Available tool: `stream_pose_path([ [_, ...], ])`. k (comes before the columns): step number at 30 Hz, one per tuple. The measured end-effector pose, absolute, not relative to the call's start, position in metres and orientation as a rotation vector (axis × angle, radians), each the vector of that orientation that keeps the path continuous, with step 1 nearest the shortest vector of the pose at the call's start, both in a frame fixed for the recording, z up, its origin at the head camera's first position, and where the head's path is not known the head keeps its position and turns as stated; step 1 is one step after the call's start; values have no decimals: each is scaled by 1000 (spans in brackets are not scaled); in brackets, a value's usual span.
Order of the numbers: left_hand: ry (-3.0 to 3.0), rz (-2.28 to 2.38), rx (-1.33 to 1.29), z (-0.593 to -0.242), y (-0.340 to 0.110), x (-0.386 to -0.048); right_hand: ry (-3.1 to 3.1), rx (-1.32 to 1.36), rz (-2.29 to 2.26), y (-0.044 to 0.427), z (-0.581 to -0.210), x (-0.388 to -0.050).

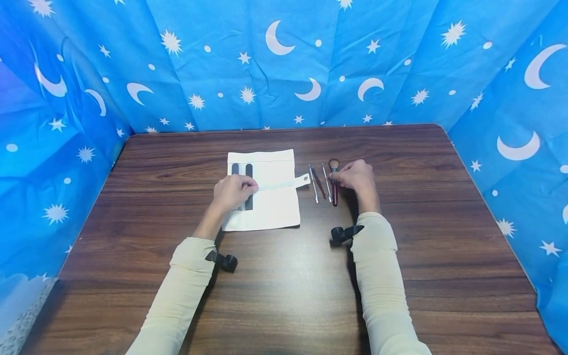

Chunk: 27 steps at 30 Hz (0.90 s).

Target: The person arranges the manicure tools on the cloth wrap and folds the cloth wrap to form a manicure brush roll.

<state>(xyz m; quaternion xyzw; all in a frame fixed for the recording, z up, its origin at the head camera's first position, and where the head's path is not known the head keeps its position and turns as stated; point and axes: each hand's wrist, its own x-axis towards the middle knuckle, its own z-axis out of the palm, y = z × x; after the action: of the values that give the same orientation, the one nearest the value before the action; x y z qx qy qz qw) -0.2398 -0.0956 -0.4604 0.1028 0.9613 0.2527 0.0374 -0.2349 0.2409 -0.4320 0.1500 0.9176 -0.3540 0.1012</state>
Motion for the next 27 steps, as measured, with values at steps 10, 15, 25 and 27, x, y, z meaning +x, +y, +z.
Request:
stream_pose_path([
  [10, 2950, 776, 314, -459, -97, -239, 2724, 495, -1012, 237, -434, -238],
  [15, 2940, 788, 298, -458, -96, -239, 2696, 502, -1062, 238, -433, -239],
  [25, 2929, 792, 299, -456, -95, -238, 2580, 476, -1403, 239, -433, -245],
  [27, 2931, 794, 310, -456, -95, -238, 2561, 479, -1487, 238, -432, -247],
])
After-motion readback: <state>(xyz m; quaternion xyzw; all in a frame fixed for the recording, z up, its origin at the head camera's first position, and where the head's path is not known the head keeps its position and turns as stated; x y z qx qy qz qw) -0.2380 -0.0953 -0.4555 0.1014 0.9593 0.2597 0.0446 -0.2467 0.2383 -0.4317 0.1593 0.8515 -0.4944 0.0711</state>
